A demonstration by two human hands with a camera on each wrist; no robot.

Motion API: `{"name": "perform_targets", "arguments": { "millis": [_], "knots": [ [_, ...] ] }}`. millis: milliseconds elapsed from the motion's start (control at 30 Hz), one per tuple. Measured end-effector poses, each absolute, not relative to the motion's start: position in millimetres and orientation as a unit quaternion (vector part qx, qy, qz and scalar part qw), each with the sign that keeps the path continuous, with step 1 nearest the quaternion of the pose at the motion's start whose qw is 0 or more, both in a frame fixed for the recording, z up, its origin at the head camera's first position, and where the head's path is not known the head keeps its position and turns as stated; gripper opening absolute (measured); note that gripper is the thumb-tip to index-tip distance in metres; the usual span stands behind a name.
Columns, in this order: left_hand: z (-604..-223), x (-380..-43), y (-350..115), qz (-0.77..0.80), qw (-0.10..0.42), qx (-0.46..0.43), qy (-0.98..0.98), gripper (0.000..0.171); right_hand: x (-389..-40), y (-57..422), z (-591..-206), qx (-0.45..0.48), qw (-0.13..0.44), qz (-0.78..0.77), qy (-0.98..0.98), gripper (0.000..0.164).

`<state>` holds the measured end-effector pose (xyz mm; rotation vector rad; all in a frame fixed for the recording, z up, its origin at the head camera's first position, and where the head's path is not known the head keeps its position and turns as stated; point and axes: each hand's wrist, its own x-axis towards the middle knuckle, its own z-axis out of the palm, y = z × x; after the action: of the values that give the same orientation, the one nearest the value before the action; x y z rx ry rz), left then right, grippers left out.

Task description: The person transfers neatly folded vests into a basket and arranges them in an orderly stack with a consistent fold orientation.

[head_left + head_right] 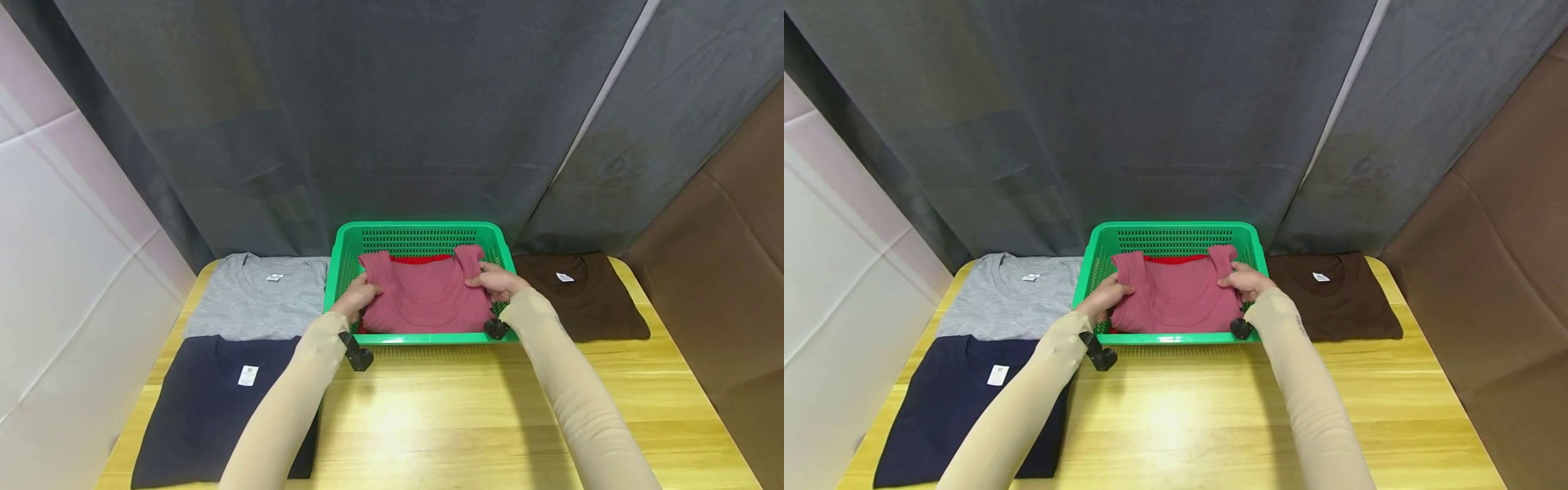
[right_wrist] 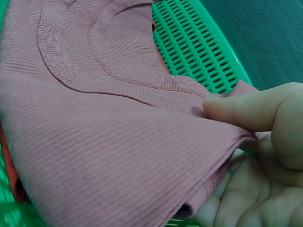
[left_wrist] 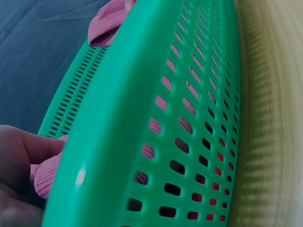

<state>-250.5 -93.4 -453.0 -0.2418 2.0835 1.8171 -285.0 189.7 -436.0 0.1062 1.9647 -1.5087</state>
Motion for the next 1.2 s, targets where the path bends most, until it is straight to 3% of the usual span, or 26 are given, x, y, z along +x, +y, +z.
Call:
{"name": "perform_targets", "arguments": {
  "millis": [733, 867, 967, 1033, 1133, 1200],
  "knots": [
    [-458, -250, -95, 0.654, 0.194, -0.093, 0.725, 0.044, -285, 191, -436, 0.035, 0.346, -0.581, 0.736, 0.05],
    [-533, -293, -108, 0.67, 0.189, -0.071, 0.714, 0.046, -285, 191, -436, 0.036, 0.347, -0.583, 0.734, 0.051],
    [-627, -348, -123, 0.676, 0.184, -0.063, 0.711, 0.045, -284, 191, -436, 0.037, 0.347, -0.584, 0.733, 0.052],
    [-667, -372, -129, 0.677, 0.185, -0.064, 0.71, 0.047, -284, 190, -437, 0.037, 0.346, -0.583, 0.734, 0.052],
    [-692, -387, -134, 0.679, 0.188, -0.068, 0.706, 0.05, -284, 190, -437, 0.036, 0.346, -0.58, 0.736, 0.052],
    [-682, -381, -133, 0.675, 0.189, -0.072, 0.71, 0.051, -284, 190, -438, 0.036, 0.349, -0.581, 0.734, 0.053]
  ]
}}
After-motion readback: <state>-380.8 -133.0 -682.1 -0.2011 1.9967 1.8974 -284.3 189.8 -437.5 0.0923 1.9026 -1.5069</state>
